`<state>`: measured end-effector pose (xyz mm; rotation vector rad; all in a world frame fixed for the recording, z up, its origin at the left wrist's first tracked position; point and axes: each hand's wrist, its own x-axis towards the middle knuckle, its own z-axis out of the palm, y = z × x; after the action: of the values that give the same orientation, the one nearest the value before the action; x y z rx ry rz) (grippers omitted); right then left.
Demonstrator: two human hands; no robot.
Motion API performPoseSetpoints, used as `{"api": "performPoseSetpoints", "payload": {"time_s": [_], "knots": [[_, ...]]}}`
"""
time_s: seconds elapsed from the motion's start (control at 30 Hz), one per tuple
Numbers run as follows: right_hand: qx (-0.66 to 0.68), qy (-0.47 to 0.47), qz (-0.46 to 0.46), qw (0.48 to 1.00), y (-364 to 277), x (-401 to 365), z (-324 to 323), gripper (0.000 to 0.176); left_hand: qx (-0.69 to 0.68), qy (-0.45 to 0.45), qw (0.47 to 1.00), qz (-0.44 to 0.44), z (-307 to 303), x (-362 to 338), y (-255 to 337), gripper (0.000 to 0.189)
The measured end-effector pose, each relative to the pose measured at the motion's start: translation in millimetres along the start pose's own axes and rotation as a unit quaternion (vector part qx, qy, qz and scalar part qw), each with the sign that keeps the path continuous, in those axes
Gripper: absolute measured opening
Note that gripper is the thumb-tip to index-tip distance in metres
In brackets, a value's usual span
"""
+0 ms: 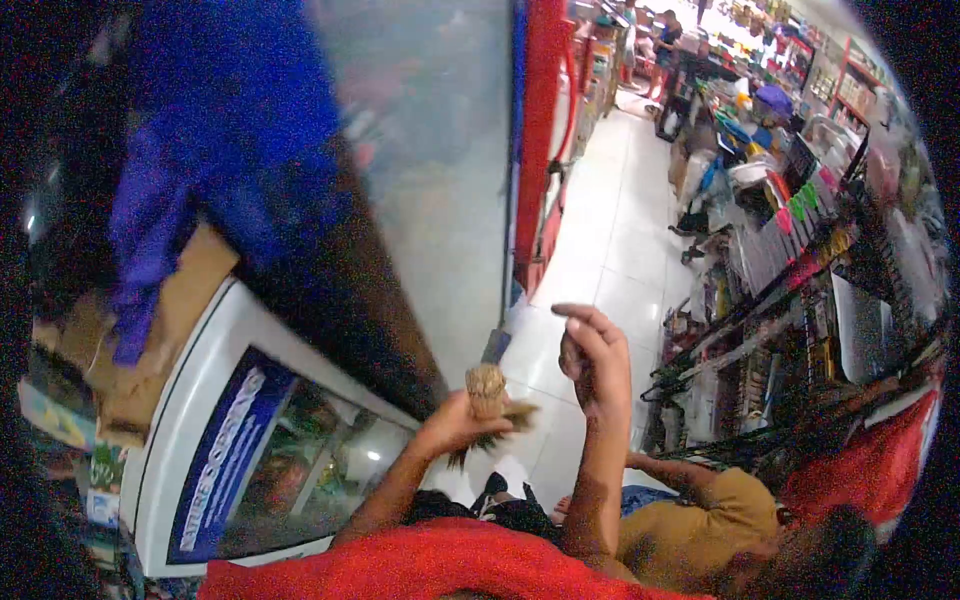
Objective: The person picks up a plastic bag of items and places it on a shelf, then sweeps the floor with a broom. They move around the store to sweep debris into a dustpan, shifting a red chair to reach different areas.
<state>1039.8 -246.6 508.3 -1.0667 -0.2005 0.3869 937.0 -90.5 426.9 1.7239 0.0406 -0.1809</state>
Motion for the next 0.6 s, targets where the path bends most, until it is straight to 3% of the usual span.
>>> {"api": "performPoseSetpoints", "payload": {"time_s": [0.03, 0.2, 0.33, 0.4, 0.47, 0.53, 0.6], "knots": [[-0.012, 0.013, -0.023, 1.0, -10, 18, -10, 0.024, 0.054, 0.005, 0.998, 0.033, 2, 29, 5, 0.052], [-0.132, 0.057, -0.06, 0.988, -24, 95, -51, 0.018, -0.003, -0.004, 0.997, 0.081, 9, 151, 33, 0.043], [-0.197, 0.029, 0.003, 0.98, -27, 153, -106, 0.019, -0.002, 0.036, 0.997, 0.071, 13, 256, 5, 0.028], [-0.241, 0.021, 0.044, 0.969, -39, 188, -130, 0.021, -0.046, -0.004, 0.997, 0.056, 13, 312, 4, 0.03], [-0.276, 0.019, 0.05, 0.96, -46, 227, -152, 0.022, 0.012, -0.014, 0.995, 0.099, 14, 373, 3, 0.03], [-0.334, -0.002, 0.038, 0.942, -64, 275, -173, 0.027, -0.023, -0.071, 0.995, 0.065, 16, 433, 14, 0.028], [-0.314, 0.017, 0.06, 0.947, -86, 313, -190, 0.032, -0.101, -0.051, 0.993, 0.035, 20, 491, 28, 0.032]]}}
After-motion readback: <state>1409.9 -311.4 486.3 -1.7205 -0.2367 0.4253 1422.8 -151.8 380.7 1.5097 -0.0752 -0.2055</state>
